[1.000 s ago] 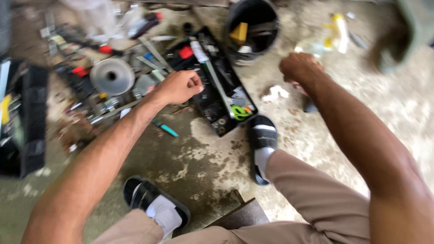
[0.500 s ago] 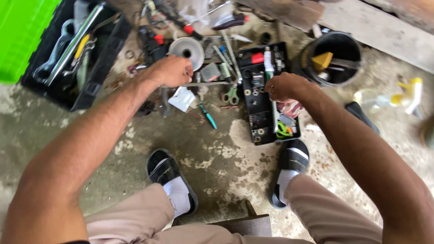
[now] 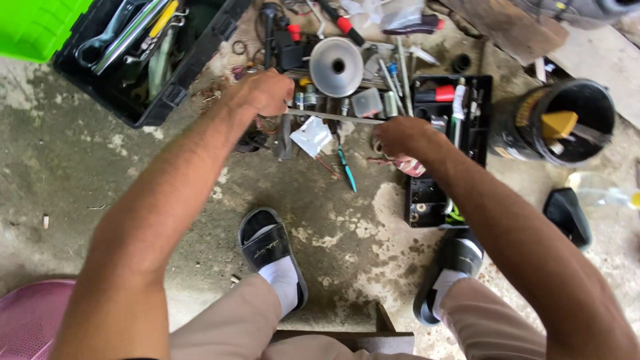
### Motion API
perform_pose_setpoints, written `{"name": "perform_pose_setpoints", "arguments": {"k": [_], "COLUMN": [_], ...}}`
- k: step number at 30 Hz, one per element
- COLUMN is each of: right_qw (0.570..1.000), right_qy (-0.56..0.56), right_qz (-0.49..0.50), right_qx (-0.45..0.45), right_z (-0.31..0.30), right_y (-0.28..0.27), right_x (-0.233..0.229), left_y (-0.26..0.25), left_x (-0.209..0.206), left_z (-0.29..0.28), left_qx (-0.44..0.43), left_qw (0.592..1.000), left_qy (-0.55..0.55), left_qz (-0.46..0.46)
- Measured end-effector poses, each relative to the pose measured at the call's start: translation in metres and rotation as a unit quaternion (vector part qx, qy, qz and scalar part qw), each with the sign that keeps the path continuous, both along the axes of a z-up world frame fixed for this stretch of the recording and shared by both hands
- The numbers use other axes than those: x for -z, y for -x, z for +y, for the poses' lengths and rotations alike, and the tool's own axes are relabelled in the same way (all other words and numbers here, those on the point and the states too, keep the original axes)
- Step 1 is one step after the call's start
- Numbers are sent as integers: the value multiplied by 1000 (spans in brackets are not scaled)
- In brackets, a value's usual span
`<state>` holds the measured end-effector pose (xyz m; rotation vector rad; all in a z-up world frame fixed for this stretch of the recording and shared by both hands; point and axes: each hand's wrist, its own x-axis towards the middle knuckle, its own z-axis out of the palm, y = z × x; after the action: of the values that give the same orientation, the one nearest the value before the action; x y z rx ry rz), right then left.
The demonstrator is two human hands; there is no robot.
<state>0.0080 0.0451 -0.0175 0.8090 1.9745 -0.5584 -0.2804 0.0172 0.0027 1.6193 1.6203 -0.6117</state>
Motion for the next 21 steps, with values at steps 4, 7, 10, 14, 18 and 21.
{"name": "perform_pose_setpoints", "arguments": {"k": [4, 7, 10, 14, 18, 21], "right_qw": [1000, 995, 987, 966, 953, 943], "right_qy": [-19, -29, -37, -93, -124, -141], "right_qz": [19, 95, 140, 183, 180, 119], "right_qx": [1, -18, -71, -160, -212, -276], "right_z": [-3, -9, -12, -12, -18, -23], "right_y": [44, 72, 92, 100, 111, 118], "right_x": [8, 0, 2, 42, 61, 74], "left_y": [27, 29, 33, 37, 32, 32], "left_x": [45, 36, 35, 54, 58, 62], "left_z": [-8, -8, -8, -14, -10, -12], "left_qx": [-11, 9, 34, 5, 7, -4], "left_qw": [999, 998, 997, 999, 999, 999], "left_qy": [-48, -26, -6, -16, -34, -44], "left_qz": [-2, 49, 69, 39, 15, -6]}}
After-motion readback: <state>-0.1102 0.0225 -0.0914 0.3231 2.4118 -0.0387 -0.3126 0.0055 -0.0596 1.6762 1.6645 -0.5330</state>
